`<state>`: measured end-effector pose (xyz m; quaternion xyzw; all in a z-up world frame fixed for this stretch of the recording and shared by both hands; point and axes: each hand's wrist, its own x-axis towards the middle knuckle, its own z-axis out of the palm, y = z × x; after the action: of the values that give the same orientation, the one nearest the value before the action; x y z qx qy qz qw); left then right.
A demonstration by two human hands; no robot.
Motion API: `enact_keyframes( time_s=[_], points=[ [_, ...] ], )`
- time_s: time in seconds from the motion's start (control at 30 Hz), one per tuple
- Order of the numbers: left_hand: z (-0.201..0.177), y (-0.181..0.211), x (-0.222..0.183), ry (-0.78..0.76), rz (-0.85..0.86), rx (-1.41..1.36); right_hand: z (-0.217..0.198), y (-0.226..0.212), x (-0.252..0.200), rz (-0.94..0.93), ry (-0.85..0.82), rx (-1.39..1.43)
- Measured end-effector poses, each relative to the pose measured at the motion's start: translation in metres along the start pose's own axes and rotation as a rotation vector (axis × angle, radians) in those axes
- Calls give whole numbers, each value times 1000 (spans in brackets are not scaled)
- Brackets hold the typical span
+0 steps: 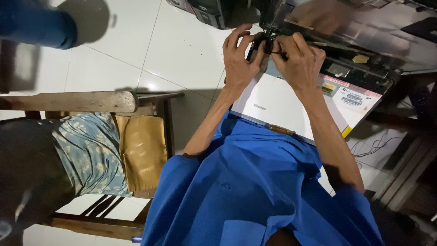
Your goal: A person is repairing a laptop by manipulating the screen assembly, cables, and adhesive components.
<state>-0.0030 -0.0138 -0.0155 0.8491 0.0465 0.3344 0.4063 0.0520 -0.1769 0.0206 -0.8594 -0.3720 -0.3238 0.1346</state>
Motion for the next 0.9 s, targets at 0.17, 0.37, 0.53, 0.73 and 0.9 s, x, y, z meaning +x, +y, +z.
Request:
enact_keyframes(
  time_s=[0.17, 0.37, 0.53, 0.73, 0.9],
  points=[
    [2, -6, -1, 16, 5, -71, -7, -9, 1, 3, -22, -6],
    [-5, 3, 4, 30, -68, -346, -9, -22, -9, 72, -72, -64],
    [-6, 3, 2, 21, -204, -452, -7, -27, -15, 89, -83, -70],
    [-6, 1, 4, -28, -263, -492, -6, -27, -13, 92, -87, -39],
    [-4, 3, 7, 31, -121, -433, -4, -20, -8, 145, -145, -77]
  ],
)
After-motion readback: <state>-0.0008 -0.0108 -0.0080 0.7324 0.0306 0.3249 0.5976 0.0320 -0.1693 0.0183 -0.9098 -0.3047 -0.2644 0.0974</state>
